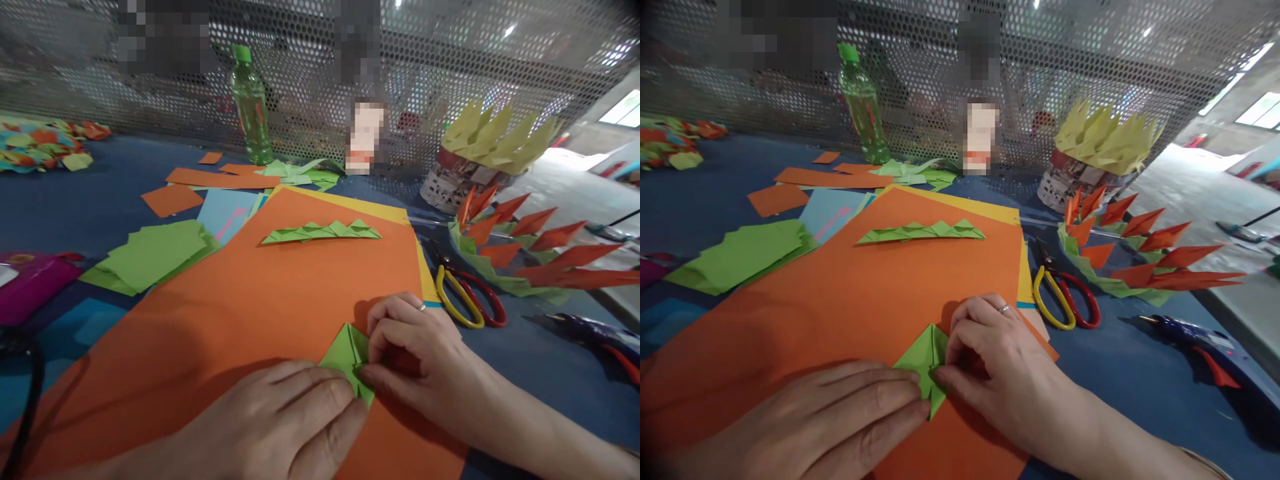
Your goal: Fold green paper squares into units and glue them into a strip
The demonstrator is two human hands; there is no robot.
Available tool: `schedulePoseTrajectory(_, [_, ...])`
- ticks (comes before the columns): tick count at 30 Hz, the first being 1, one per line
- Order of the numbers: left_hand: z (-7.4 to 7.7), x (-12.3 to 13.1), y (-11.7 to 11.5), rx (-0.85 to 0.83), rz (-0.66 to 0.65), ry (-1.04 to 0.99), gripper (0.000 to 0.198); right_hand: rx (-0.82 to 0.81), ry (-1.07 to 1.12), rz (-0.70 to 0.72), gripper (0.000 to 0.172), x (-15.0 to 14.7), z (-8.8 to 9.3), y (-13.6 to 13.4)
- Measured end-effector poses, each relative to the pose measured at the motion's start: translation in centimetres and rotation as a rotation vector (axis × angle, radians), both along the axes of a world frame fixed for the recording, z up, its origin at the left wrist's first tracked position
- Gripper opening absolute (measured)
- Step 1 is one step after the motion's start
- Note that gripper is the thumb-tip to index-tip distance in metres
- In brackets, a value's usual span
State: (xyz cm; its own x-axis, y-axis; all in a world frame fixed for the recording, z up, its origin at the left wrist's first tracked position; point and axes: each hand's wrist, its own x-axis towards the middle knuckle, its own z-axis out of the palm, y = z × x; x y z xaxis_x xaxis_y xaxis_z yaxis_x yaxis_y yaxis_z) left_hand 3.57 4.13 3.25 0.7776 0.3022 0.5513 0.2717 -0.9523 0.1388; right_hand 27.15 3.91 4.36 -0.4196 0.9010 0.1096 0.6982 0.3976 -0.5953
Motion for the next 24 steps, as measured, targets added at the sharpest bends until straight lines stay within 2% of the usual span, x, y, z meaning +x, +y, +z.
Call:
schedulePoseTrajectory(1, [0.20, -0.03, 0.18, -0.013, 0.003, 0.082, 0.037, 0.004, 0.000, 0.003, 0.017, 0.03, -0.04, -0.01])
schedulePoseTrajectory(5, [0.37, 0.15, 0.26, -0.078, 0.007, 0.200, 0.036, 0.007, -0.005, 0.000, 0.016, 0.09, -0.01, -0.15])
schedulePoseTrajectory(14, [0.62, 0.47, 0.26, -0.180, -0.015, 0.142, 0.043, 0.010, -0.004, 0.004, 0.017, 0.05, -0.05, -0.11])
schedulePoseTrajectory(19, [0.46, 0.27, 0.28, -0.162, -0.008, 0.225, 0.036, 0.028, 0.005, 0.009, 0.017, 0.08, -0.13, 0.01])
schedulePoseTrajectory(24, [0.11, -0.03, 0.43, -0.144, -0.028, 0.250, 0.038, 0.044, 0.022, 0.024, 0.017, 0.24, -0.22, 0.12])
